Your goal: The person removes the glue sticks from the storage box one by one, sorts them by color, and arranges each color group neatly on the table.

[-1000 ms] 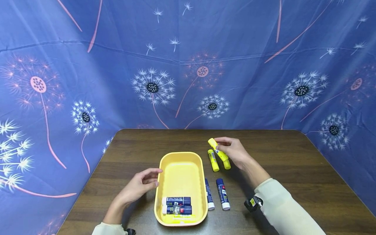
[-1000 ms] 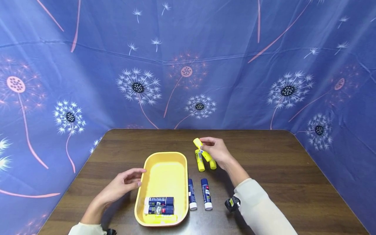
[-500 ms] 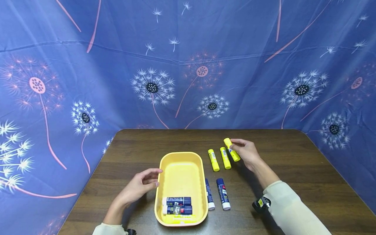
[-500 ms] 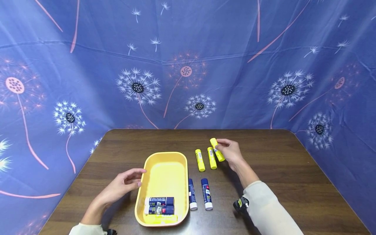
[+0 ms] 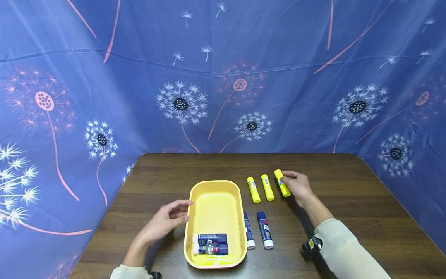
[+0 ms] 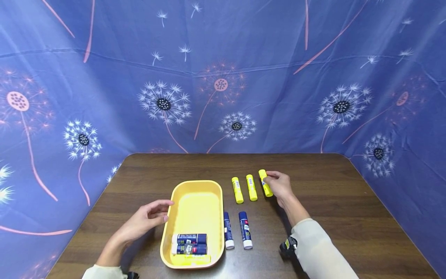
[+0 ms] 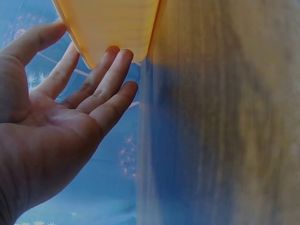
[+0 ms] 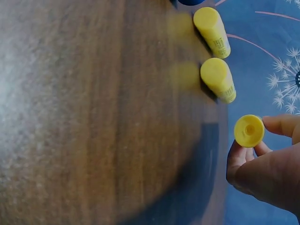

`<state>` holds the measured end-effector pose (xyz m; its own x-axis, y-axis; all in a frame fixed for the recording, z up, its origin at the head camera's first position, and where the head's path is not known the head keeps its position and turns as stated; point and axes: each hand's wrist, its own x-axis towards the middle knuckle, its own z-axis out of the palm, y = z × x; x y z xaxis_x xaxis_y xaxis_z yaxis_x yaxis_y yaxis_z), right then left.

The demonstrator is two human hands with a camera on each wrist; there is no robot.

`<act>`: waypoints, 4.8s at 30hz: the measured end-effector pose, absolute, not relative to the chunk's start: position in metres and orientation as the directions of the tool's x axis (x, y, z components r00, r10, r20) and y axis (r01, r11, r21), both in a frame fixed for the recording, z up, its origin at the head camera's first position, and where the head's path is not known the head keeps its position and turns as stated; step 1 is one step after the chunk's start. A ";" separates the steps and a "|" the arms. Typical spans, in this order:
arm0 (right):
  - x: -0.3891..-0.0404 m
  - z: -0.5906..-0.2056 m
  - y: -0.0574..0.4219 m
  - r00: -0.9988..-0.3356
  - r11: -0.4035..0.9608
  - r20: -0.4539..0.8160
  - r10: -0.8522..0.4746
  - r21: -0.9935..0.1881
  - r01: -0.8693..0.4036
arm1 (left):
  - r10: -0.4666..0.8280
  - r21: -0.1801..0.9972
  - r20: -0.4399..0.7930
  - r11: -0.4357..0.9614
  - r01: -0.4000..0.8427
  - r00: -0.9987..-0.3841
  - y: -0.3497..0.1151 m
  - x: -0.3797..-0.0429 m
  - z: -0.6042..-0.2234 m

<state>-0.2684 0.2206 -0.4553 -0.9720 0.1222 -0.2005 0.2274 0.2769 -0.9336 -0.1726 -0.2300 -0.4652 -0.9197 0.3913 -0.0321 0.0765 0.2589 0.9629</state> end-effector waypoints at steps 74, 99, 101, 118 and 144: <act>-0.251 -0.402 0.155 -0.988 0.278 -0.027 -0.155 -0.960 -0.018 | 0.405 0.957 -0.023 0.274 0.098 -0.914 -0.231 -0.172 -0.468; -0.209 -0.418 0.059 -0.767 0.220 -0.165 -0.620 -0.975 0.032 | 0.398 0.961 -0.035 0.267 0.080 -0.917 -0.230 -0.171 -0.466; -0.205 -0.422 0.053 -0.752 0.234 -0.177 -0.635 -0.972 0.031 | 0.401 0.962 -0.036 0.263 0.077 -0.915 -0.230 -0.171 -0.467; -0.189 -0.443 0.029 -0.701 0.296 -0.285 -0.654 -0.949 0.110 | 0.410 0.963 -0.010 0.251 0.102 -0.912 -0.230 -0.171 -0.466; -0.177 -0.450 0.019 -0.681 0.444 -0.281 -0.676 -0.893 -0.071 | 0.412 0.963 -0.012 0.249 0.100 -0.911 -0.231 -0.168 -0.467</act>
